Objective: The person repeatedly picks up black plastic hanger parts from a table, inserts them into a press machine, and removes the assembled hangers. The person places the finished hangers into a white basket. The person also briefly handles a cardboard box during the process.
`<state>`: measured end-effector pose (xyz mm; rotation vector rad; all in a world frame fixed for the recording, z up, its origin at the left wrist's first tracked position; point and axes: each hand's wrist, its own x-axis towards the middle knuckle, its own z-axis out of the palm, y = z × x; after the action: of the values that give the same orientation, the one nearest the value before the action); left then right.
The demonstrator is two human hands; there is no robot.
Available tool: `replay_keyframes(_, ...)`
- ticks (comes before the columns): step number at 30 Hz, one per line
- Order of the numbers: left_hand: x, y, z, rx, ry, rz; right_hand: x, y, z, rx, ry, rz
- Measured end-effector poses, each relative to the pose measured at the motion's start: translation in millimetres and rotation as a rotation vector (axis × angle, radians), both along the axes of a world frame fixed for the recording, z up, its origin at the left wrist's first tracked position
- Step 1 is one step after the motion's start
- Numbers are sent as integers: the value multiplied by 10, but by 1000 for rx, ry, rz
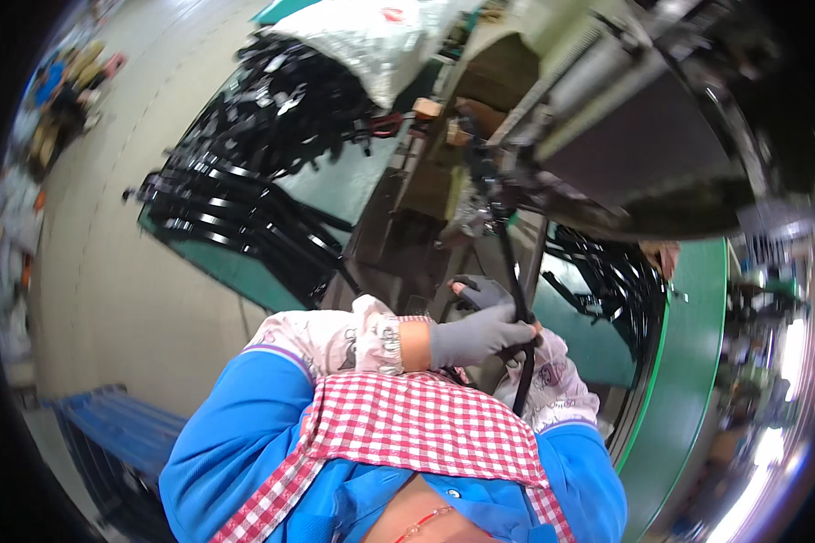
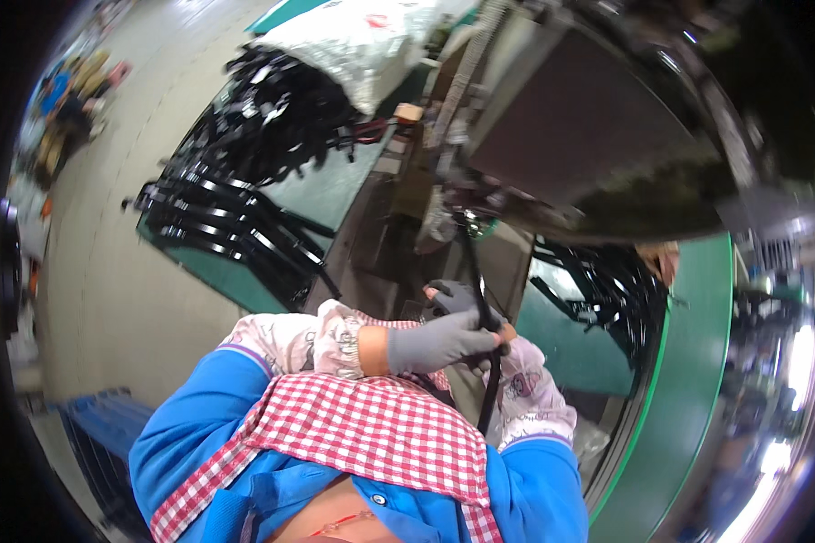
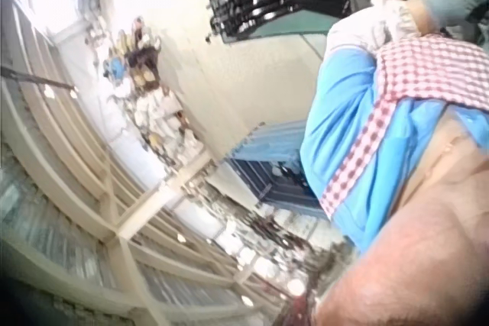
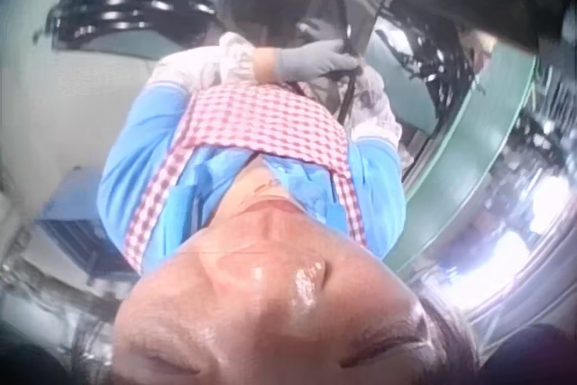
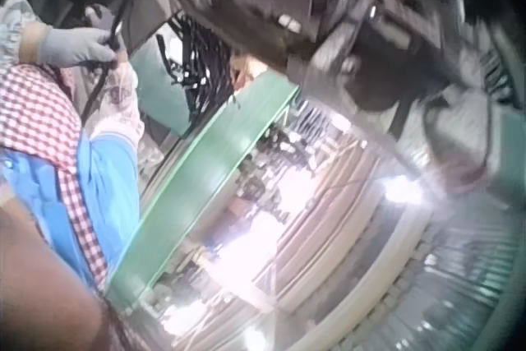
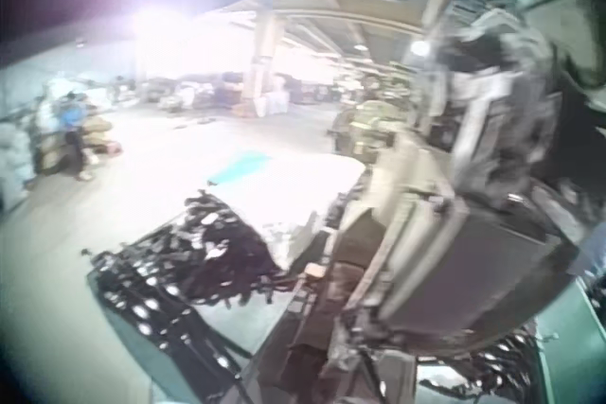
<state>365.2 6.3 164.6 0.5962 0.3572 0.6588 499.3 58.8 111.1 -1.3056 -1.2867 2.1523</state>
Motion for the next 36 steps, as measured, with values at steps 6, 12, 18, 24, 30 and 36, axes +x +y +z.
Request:
replay_keyframes(6, -822, -89, 197, 148, 219, 397, -305, 188, 31, 129, 7, 224)
replay_keyframes(12, -2619, -549, -618, -172, 362, 1302, -814, 501, -807, 478, -249, 483)
replay_keyframes(18, -3670, -956, -1243, -424, 665, 1438, -2449, 726, -599, 648, -174, 540)
replay_keyframes(24, -4309, -732, -1827, -445, 485, 1530, -4131, 1409, -1084, 712, -367, 494)
replay_keyframes(30, -4448, -743, -2015, -570, 340, 1454, -4681, 1167, -1178, 417, -347, 848)
replay_keyframes(36, -4588, -750, -2119, -642, -101, 1415, -4847, 485, -1040, 258, -195, 730)
